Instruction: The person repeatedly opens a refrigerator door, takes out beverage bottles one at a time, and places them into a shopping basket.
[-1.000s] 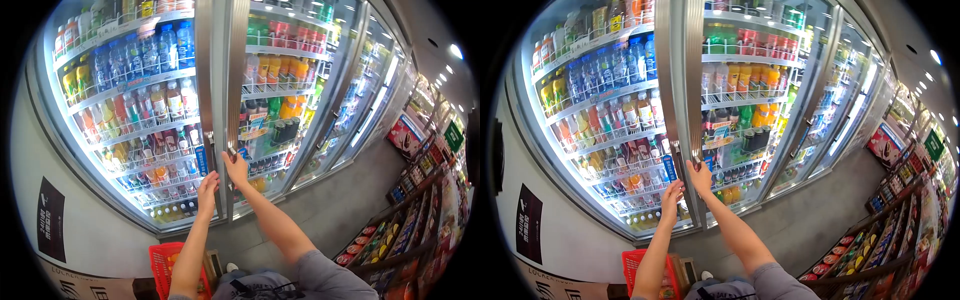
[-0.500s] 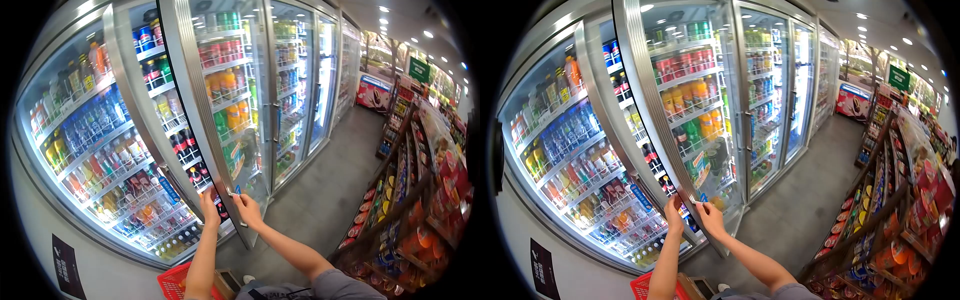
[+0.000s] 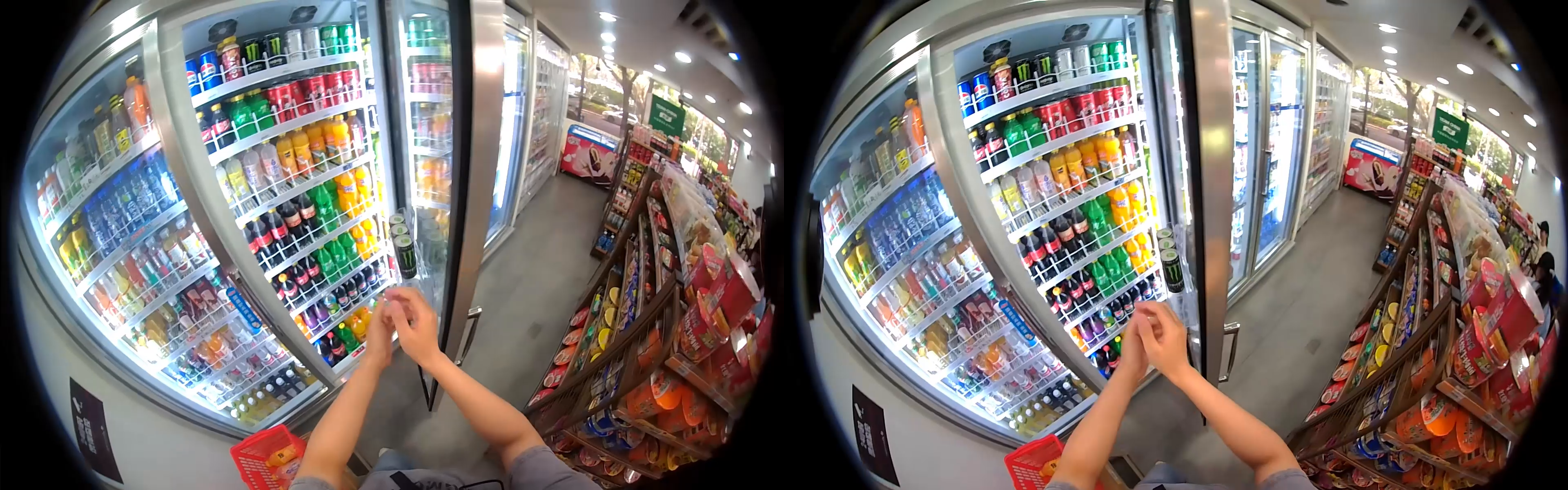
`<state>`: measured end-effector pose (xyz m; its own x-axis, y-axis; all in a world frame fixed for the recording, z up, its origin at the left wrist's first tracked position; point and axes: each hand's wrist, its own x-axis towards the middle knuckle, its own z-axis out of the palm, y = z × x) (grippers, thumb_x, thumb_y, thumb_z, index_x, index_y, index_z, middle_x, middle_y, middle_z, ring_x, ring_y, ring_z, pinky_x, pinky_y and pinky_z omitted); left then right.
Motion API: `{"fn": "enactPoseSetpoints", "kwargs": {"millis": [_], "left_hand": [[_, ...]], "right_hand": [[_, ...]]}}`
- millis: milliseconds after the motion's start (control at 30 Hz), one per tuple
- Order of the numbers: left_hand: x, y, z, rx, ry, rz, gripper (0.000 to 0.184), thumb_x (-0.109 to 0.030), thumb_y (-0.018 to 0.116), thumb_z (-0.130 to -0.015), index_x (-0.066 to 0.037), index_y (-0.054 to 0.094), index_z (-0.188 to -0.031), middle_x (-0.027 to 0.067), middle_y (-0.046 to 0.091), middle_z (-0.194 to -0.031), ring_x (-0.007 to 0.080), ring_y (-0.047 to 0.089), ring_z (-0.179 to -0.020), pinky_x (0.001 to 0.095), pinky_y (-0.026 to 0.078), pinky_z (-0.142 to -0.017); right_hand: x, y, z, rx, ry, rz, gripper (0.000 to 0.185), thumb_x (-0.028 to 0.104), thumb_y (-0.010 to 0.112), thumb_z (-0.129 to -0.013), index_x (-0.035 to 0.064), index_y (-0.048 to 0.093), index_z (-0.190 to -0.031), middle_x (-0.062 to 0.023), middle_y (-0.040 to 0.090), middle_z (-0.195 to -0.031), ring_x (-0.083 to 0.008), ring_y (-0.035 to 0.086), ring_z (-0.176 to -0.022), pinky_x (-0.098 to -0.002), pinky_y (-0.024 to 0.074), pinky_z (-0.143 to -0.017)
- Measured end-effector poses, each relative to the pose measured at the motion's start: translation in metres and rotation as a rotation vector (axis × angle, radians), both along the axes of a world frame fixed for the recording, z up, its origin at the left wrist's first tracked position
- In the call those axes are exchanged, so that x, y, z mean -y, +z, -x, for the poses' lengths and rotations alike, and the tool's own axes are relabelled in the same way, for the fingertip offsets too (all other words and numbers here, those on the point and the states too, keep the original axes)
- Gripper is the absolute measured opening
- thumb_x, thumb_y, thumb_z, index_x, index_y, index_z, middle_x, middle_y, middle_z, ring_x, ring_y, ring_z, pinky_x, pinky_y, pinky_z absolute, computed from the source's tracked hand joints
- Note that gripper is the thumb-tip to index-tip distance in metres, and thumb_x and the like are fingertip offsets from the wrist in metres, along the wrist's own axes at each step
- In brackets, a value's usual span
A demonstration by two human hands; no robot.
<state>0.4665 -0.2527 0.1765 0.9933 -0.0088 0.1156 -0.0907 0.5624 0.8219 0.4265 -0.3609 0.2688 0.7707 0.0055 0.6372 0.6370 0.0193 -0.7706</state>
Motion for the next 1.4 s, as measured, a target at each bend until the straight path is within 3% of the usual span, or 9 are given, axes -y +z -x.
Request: {"fn": "enactPoseSetpoints", "kwargs": {"millis": [33, 133, 167, 433, 733, 1100, 1267, 1333, 1400], "left_hand": [[-0.009, 0.006, -0.007, -0.088, -0.049, -0.033, 0.050, -0.046, 0.031, -0.103, -0.008, 0.063, -0.111, 0.0066, 0.065, -0.114, 0.0155, 0.059, -0.102, 0.0360, 0.039, -0.097], [-0.024, 0.041, -0.019, -0.065, 0.053, -0.136, 0.058, -0.048, 0.026, -0.102, -0.005, 0.058, -0.124, 0.0093, 0.064, -0.118, 0.0204, 0.059, -0.106, 0.0375, 0.038, -0.098], [-0.030, 0.046, -0.029, -0.057, 0.078, -0.163, 0.058, -0.049, 0.027, -0.102, -0.005, 0.059, -0.124, 0.0092, 0.065, -0.118, 0.0196, 0.060, -0.105, 0.0351, 0.039, -0.096], [-0.109, 0.093, -0.154, 0.039, 0.186, -0.289, 0.053, -0.045, 0.034, -0.101, -0.005, 0.054, -0.129, 0.0086, 0.064, -0.119, 0.0176, 0.061, -0.101, 0.0318, 0.042, -0.091], [-0.213, 0.167, -0.309, 0.086, 0.229, -0.349, 0.047, -0.039, 0.039, -0.100, -0.007, 0.053, -0.131, 0.0088, 0.061, -0.124, 0.0172, 0.060, -0.106, 0.0301, 0.042, -0.092], [-0.266, 0.192, -0.448, 0.139, 0.293, -0.341, 0.042, -0.031, 0.044, -0.100, -0.003, 0.053, -0.130, 0.0080, 0.064, -0.118, 0.0163, 0.062, -0.098, 0.0282, 0.046, -0.085], [-0.280, 0.188, -0.528, 0.228, 0.265, -0.326, 0.041, -0.026, 0.046, -0.100, -0.003, 0.051, -0.133, 0.0081, 0.062, -0.120, 0.0150, 0.060, -0.101, 0.0276, 0.045, -0.086], [-0.285, 0.182, -0.564, 0.271, 0.297, -0.469, 0.043, -0.025, 0.046, -0.100, -0.001, 0.049, -0.135, 0.0086, 0.060, -0.124, 0.0136, 0.058, -0.105, 0.0262, 0.044, -0.087], [-0.293, 0.178, -0.603, 0.337, 0.321, -0.636, 0.046, -0.023, 0.046, -0.100, 0.001, 0.044, -0.139, 0.0112, 0.057, -0.130, 0.0174, 0.056, -0.114, 0.0276, 0.042, -0.095]], "right_hand": [[0.004, 0.003, -0.012, -0.055, 0.038, -0.036, 0.019, 0.009, 0.055, -0.095, -0.0016, 0.059, -0.110, -0.0111, 0.064, -0.106, -0.0164, 0.064, -0.099, -0.0272, 0.0497, -0.084], [0.008, -0.007, -0.066, -0.121, 0.062, -0.126, 0.022, 0.012, 0.056, -0.097, -0.0016, 0.059, -0.114, -0.0095, 0.066, -0.107, -0.0155, 0.063, -0.100, -0.0277, 0.0493, -0.085], [0.007, -0.013, -0.086, -0.074, 0.017, -0.116, 0.023, 0.015, 0.058, -0.095, 0.0018, 0.061, -0.114, -0.0098, 0.067, -0.103, -0.0148, 0.064, -0.093, -0.0284, 0.0506, -0.079], [-0.047, -0.018, -0.255, -0.223, 0.136, -0.063, 0.031, 0.020, 0.053, -0.098, -0.0017, 0.058, -0.120, -0.0086, 0.068, -0.100, -0.0107, 0.061, -0.089, -0.0240, 0.0481, -0.077], [-0.125, 0.032, -0.416, -0.375, 0.275, -0.138, 0.041, 0.031, 0.050, -0.099, 0.0020, 0.055, -0.128, -0.0123, 0.065, -0.111, -0.0195, 0.062, -0.100, -0.0317, 0.0500, -0.086], [-0.176, 0.073, -0.529, -0.359, 0.308, -0.094, 0.046, 0.038, 0.048, -0.099, 0.0041, 0.053, -0.130, -0.0143, 0.063, -0.116, -0.0231, 0.063, -0.105, -0.0347, 0.0502, -0.091], [-0.191, 0.087, -0.591, -0.324, 0.276, -0.055, 0.044, 0.035, 0.047, -0.099, 0.0045, 0.053, -0.130, -0.0126, 0.063, -0.118, -0.0230, 0.062, -0.106, -0.0361, 0.0491, -0.093], [-0.195, 0.088, -0.618, -0.302, 0.262, -0.042, 0.043, 0.035, 0.047, -0.100, 0.0044, 0.054, -0.130, -0.0110, 0.063, -0.119, -0.0222, 0.061, -0.106, -0.0360, 0.0476, -0.095], [-0.203, 0.087, -0.647, -0.263, 0.267, -0.061, 0.039, 0.030, 0.046, -0.100, 0.0046, 0.055, -0.128, -0.0084, 0.063, -0.116, -0.0194, 0.060, -0.106, -0.0349, 0.0465, -0.094]]}}
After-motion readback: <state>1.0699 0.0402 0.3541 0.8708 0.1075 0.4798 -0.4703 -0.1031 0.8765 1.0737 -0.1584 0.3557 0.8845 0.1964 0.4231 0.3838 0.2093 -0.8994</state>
